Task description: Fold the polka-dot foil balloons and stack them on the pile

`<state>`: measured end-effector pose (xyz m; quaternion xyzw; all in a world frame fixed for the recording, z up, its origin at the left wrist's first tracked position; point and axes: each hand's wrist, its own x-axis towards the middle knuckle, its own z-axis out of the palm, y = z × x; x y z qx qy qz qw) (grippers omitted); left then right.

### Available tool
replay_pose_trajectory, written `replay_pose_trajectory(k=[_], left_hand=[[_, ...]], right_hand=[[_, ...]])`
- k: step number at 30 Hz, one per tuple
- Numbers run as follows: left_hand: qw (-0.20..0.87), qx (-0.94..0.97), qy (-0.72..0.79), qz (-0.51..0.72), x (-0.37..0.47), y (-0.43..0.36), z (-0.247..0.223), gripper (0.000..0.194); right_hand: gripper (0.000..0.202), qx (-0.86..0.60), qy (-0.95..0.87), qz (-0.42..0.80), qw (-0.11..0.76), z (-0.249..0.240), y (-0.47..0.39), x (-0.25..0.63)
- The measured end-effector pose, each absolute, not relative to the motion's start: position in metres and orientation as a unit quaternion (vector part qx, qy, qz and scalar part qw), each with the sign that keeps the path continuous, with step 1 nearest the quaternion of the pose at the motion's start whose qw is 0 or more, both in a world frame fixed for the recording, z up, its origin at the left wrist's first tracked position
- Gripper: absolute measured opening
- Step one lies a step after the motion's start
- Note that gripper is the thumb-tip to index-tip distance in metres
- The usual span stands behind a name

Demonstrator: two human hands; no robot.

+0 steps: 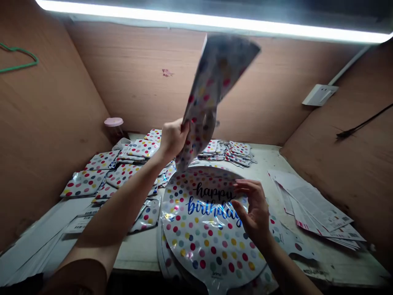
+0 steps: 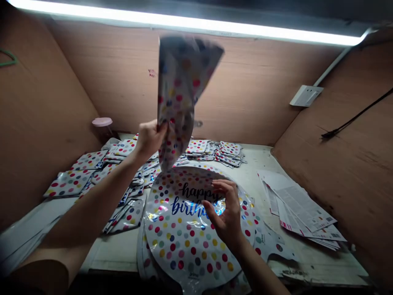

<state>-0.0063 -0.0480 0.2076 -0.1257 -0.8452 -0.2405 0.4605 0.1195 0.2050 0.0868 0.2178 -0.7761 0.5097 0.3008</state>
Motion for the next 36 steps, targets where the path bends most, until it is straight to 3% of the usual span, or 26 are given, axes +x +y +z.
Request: replay_pose_trajectory(k=[4,8,10,12,15,18,21,26,30,36], left_hand=[[0.55,-0.148,-0.777,-0.269,-0.01,-0.025,0.256,0.036],[0.509,-0.323,-0.745,-0.284,0.002,-0.004,0.252,0.032],[0.435,-0.452,-0.725,-0.284,0.013,0.0,0.226,0.031],[0.363,-0.534,-0.716,-0.265,0.03,-0.003,0.185,0.03],[0.341,-0.537,-0.742,-0.21,0.062,-0.013,0.102,0.028],[0.255,-0.562,-0.763,-0.191,0.096,-0.024,0.022,0.025],[0.164,-0.529,-0.799,-0.236,0.121,-0.025,-0.024,0.02],[0.051,-0.183,-0.937,-0.293,0.125,0.0,-0.021,0.02],[0.02,-0.016,-0.968,-0.251,0.11,0.029,-0.01,0.028],[0.024,0.041,-0.973,-0.224,0.113,0.043,-0.013,0.023]], right_hand=[[0.063,0.218,-0.761,0.503,0.348,0.128,0.184,0.111],[0.105,0.197,-0.736,0.435,0.48,0.172,0.181,0.078],[0.097,0.203,-0.709,0.386,0.555,0.181,0.193,0.068],[0.065,0.276,-0.708,0.328,0.562,0.169,0.211,0.07],[0.019,0.461,-0.749,0.213,0.425,0.109,0.234,0.094],[0.015,0.545,-0.77,0.155,0.294,0.029,0.244,0.125],[0.017,0.506,-0.808,0.228,0.2,-0.024,0.243,0.146],[0.019,0.179,-0.882,0.433,0.049,-0.028,0.234,0.136],[0.025,-0.024,-0.919,0.392,0.024,-0.015,0.221,0.102],[0.021,-0.099,-0.947,0.306,0.017,-0.013,0.203,0.08]])
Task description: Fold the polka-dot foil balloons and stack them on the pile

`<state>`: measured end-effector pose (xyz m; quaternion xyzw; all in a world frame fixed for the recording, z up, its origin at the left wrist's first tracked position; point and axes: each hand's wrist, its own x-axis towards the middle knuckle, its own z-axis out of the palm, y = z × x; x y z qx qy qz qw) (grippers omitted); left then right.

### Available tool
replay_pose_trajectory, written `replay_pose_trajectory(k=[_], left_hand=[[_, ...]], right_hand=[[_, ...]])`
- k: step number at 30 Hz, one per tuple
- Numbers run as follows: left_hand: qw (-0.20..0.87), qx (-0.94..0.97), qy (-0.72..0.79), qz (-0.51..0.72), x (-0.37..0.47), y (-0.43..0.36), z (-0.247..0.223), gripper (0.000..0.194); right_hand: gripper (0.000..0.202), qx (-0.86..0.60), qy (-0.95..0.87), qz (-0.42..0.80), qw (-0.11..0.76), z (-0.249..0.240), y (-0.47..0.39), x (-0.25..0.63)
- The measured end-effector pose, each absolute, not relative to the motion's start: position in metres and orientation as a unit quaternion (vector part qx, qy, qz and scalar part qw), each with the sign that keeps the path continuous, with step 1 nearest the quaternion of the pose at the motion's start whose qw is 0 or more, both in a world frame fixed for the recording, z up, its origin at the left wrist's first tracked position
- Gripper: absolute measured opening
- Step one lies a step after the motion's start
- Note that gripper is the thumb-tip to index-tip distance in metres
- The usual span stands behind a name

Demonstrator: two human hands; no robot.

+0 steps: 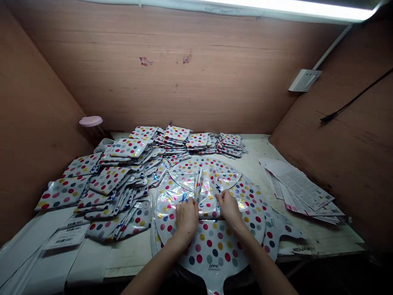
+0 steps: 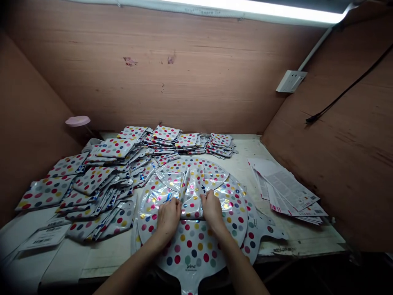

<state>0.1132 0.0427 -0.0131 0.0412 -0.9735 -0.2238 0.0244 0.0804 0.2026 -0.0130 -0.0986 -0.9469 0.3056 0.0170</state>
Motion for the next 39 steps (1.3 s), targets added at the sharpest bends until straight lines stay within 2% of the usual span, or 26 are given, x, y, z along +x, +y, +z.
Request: replay_pose_trajectory(k=[2,4,6,9,14,17,19,20,21,23,24,26,28,31,34,39], left_hand=[[0.083,0.026,-0.974,-0.211,0.117,0.043,-0.014,0.025],[0.155,-0.064,-0.968,-0.184,0.116,0.045,-0.016,0.036],[0.17,-0.179,-0.956,-0.16,0.111,0.046,-0.023,0.043],[0.113,-0.234,-0.954,-0.149,0.102,0.045,-0.039,0.052],[0.044,-0.246,-0.955,-0.159,0.096,0.037,-0.042,0.067],[-0.035,-0.282,-0.946,-0.159,0.097,0.025,-0.025,0.101],[-0.085,-0.341,-0.923,-0.158,0.103,0.012,-0.015,0.118],[-0.095,-0.377,-0.907,-0.163,0.109,0.004,-0.013,0.113],[-0.093,-0.409,-0.891,-0.172,0.117,-0.004,-0.013,0.099],[-0.057,-0.443,-0.87,-0.208,0.137,-0.018,-0.018,0.064],[-0.03,-0.439,-0.867,-0.232,0.148,-0.022,-0.023,0.054],[0.024,-0.404,-0.87,-0.283,0.167,-0.025,-0.031,0.046],[0.048,-0.344,-0.879,-0.327,0.179,-0.021,-0.035,0.04],[0.034,-0.2,-0.902,-0.38,0.179,-0.007,-0.03,0.025],[0.025,-0.04,-0.907,-0.419,0.166,0.008,-0.023,0.026],[0.032,0.083,-0.912,-0.401,0.151,0.024,-0.02,0.028]], right_hand=[[0.022,-0.096,-0.957,0.274,0.008,-0.01,0.195,0.08],[0.023,-0.091,-0.967,0.238,0.0,-0.006,0.188,0.081],[0.024,-0.086,-0.975,0.205,-0.004,-0.002,0.183,0.086],[0.025,-0.047,-0.985,0.163,0.025,-0.001,0.186,0.105],[0.03,0.3,-0.935,-0.026,0.188,-0.015,0.214,0.135],[0.034,0.397,-0.875,-0.058,0.272,-0.019,0.227,0.132],[0.033,0.453,-0.841,-0.005,0.297,-0.017,0.234,0.135],[0.034,0.469,-0.834,0.036,0.287,-0.015,0.239,0.141],[0.035,0.478,-0.837,0.078,0.257,-0.013,0.243,0.149],[0.038,0.479,-0.851,0.153,0.15,-0.01,0.254,0.17],[0.04,0.476,-0.855,0.183,0.09,-0.01,0.258,0.181],[0.04,0.462,-0.854,0.24,0.004,-0.011,0.264,0.194],[0.032,0.419,-0.853,0.311,-0.03,-0.013,0.263,0.193],[0.02,0.261,-0.868,0.419,-0.052,-0.01,0.25,0.164],[0.029,0.093,-0.883,0.457,-0.053,-0.002,0.23,0.128],[0.042,0.008,-0.925,0.358,0.127,0.008,0.205,0.117]])
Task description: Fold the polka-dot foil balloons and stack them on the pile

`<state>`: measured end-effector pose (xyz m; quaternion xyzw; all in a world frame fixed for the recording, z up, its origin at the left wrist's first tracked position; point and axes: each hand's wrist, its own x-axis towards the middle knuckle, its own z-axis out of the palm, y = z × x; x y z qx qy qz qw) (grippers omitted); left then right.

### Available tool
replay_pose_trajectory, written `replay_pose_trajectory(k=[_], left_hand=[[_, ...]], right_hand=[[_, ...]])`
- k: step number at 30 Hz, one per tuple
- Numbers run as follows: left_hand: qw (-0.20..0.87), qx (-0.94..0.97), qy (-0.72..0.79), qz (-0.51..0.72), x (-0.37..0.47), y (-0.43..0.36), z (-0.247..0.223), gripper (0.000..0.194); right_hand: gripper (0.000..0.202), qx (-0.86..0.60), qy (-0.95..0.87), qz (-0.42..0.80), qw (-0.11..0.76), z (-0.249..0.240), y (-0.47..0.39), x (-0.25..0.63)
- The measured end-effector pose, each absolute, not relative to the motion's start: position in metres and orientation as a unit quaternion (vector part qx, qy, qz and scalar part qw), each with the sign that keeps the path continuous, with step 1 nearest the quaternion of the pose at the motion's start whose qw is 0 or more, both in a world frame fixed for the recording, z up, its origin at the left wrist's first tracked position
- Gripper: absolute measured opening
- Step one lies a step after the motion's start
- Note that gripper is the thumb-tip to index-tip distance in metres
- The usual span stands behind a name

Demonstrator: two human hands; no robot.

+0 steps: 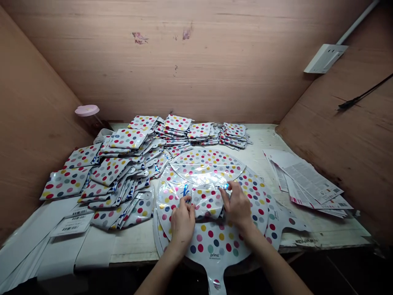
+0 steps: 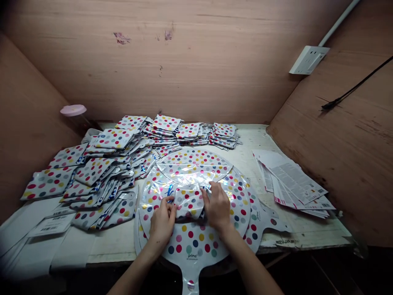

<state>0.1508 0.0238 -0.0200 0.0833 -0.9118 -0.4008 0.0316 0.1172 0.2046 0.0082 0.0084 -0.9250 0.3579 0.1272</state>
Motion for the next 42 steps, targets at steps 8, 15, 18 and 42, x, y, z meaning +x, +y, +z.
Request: replay_pose_trajectory(k=[8,15,18,42], left_hand=[[0.032,-0.066,-0.883,-0.464,0.169,0.005,-0.029,0.044],[0.061,-0.224,-0.87,-0.435,0.183,-0.017,-0.039,0.029],[0.045,-0.166,-0.889,-0.425,0.183,-0.016,-0.037,0.023],[-0.011,0.114,-0.964,-0.24,0.166,0.04,-0.008,0.015]], right_hand=[[0.102,-0.082,-0.902,0.417,0.079,-0.01,0.234,0.14],[0.015,0.316,-0.855,0.411,-0.033,-0.007,0.248,0.172],[0.019,0.263,-0.835,0.477,-0.074,-0.021,0.234,0.174],[0.069,0.299,-0.928,0.21,0.072,-0.046,0.17,0.149]])
